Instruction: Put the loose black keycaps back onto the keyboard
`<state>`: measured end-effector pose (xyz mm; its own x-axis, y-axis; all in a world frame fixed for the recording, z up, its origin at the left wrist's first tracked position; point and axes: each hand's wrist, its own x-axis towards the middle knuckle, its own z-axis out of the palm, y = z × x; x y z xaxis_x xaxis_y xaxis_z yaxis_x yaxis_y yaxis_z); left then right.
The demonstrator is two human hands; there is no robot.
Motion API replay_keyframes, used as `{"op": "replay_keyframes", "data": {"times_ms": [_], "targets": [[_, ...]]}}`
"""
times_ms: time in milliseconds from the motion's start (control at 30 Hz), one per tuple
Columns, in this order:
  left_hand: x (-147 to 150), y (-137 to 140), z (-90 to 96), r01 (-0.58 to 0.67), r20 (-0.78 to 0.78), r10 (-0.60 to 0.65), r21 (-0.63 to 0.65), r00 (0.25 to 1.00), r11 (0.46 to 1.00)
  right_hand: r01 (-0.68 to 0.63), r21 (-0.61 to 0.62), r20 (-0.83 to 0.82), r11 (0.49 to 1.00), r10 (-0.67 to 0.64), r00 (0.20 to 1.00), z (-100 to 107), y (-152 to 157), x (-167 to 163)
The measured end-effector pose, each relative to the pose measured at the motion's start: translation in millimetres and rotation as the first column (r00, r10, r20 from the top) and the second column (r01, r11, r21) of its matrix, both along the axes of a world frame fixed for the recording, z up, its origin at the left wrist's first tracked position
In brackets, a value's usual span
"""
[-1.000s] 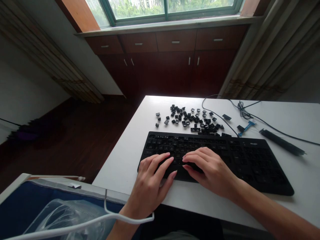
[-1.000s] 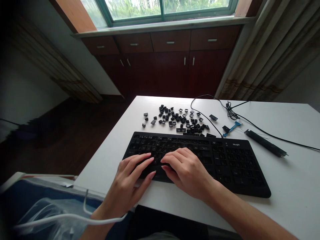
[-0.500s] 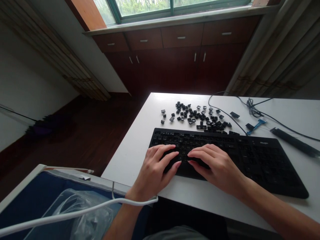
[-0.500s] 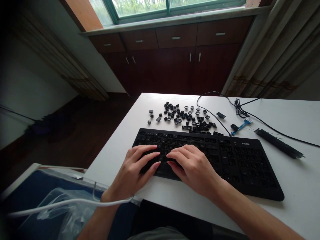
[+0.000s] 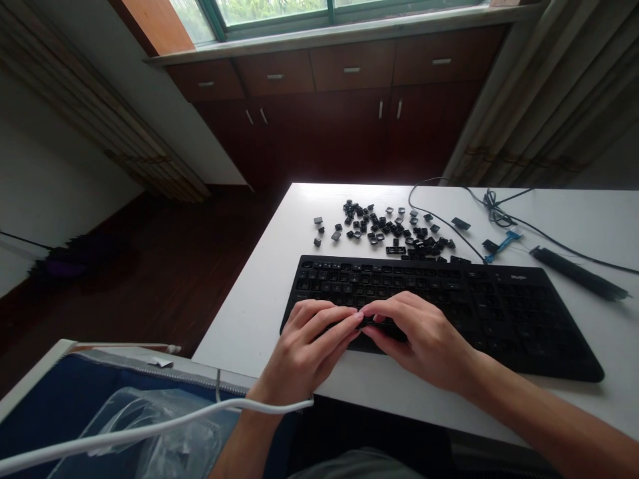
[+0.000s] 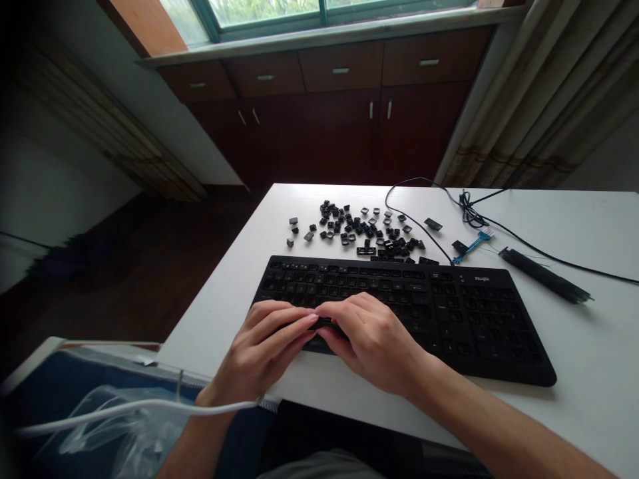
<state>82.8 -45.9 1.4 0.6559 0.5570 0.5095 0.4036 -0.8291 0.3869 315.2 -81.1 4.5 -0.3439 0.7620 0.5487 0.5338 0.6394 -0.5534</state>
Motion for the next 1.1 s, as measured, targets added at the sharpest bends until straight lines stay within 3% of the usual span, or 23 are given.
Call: {"op": "replay_keyframes", "data": {"times_ms": [367,667,1100], "targets": [[1.1,0.5,1.9,-0.039,0.022,0.040,-0.047,0.999,0.998,-0.004,0.000,-0.030,1.000,0.004,1.000,2.8,-1.5,-0.7],[-5.3,0.9,-0.8,0.036,0.053,-0.035,-0.024,0.998,0.999,-0.069,0.028,0.012,0.997,0.069,0.998,2.7,1.8,-1.2],[-4.8,5.4,-3.7,0.063,0.039,-0.061,-0.051,0.997,0.997,-0.075,-0.037,0.059,0.997,0.077,0.995,10.6,3.3,-1.1]]}}
